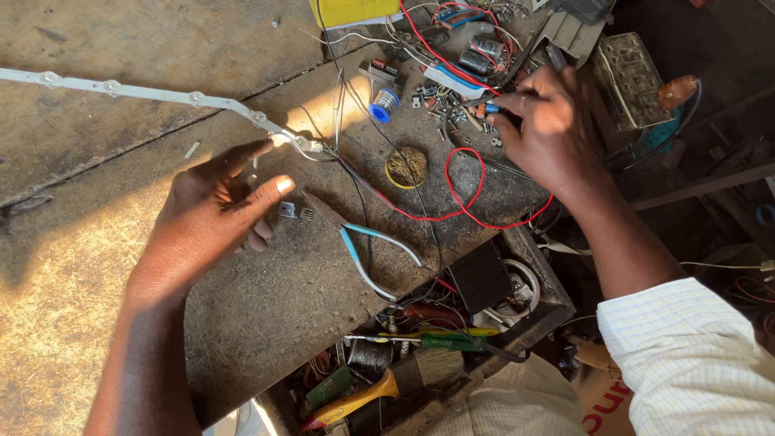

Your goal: The person strips wire ends, twists them, and solders a small component onto a green circuit board using a soldering iron and solder wire. The person then solders a wire to the board and inspects the joint.

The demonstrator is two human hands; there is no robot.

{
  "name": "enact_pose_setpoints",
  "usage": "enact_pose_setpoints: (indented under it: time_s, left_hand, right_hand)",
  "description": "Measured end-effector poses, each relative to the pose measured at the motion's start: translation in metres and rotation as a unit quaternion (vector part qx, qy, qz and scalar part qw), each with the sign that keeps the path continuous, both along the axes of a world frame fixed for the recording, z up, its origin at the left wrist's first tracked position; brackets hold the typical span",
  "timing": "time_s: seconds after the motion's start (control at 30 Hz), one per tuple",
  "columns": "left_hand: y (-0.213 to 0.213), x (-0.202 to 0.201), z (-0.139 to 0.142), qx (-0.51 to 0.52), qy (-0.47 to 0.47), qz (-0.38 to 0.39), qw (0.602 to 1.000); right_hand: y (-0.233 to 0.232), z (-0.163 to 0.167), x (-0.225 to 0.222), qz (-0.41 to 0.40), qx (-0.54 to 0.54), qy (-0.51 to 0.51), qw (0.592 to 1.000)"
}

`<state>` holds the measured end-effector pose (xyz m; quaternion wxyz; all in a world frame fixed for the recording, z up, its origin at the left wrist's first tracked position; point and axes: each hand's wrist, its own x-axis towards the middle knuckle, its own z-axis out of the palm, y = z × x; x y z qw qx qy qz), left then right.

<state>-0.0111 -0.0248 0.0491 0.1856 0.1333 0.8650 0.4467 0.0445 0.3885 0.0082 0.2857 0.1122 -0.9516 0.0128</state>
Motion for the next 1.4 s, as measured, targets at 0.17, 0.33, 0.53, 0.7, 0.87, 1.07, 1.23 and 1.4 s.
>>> enact_pose_setpoints:
  time_s: [0.17,0.33,0.53,0.7,0.87,1.07,1.23,1.4]
  left_hand:
    - [-0.004,0.002,-0.005,0.056,0.062,0.035,0.996]
    - [-0.006,0.000,-0.009,0.110,0.049,0.071,0.990]
    - [0.005,0.008,-0.014,0.093,0.291,0.041,0.951]
    - [0.029,0.025,-0.005,0.185,0.410,-0.013,0.893]
    - [0.086,0.041,-0.004,0.237,0.276,-0.135,0.922]
    - [0.146,0.030,-0.017,0.423,0.077,-0.267,0.862]
    - [0.146,0.011,-0.036,0.441,-0.066,-0.150,0.882]
    - [0.132,-0.008,-0.050,0.459,-0.136,-0.033,0.877]
  right_hand:
    - [-0.008,-0.003,-0.001,0.012,-0.019,0.012,1.000]
    - [-0.008,0.000,0.006,0.024,-0.095,-0.003,0.995]
    - [-0.024,-0.003,0.023,0.127,-0.497,-0.086,0.854]
    - [-0.044,-0.006,0.051,0.188,-0.660,-0.120,0.717]
    - [-0.061,-0.003,0.074,0.212,-0.783,-0.183,0.555]
    - [-0.080,0.006,0.073,0.231,-0.827,-0.179,0.480]
    - [-0.055,0.015,0.069,0.140,-0.737,-0.141,0.646]
    - [-0.003,0.025,0.060,0.035,-0.418,0.003,0.908]
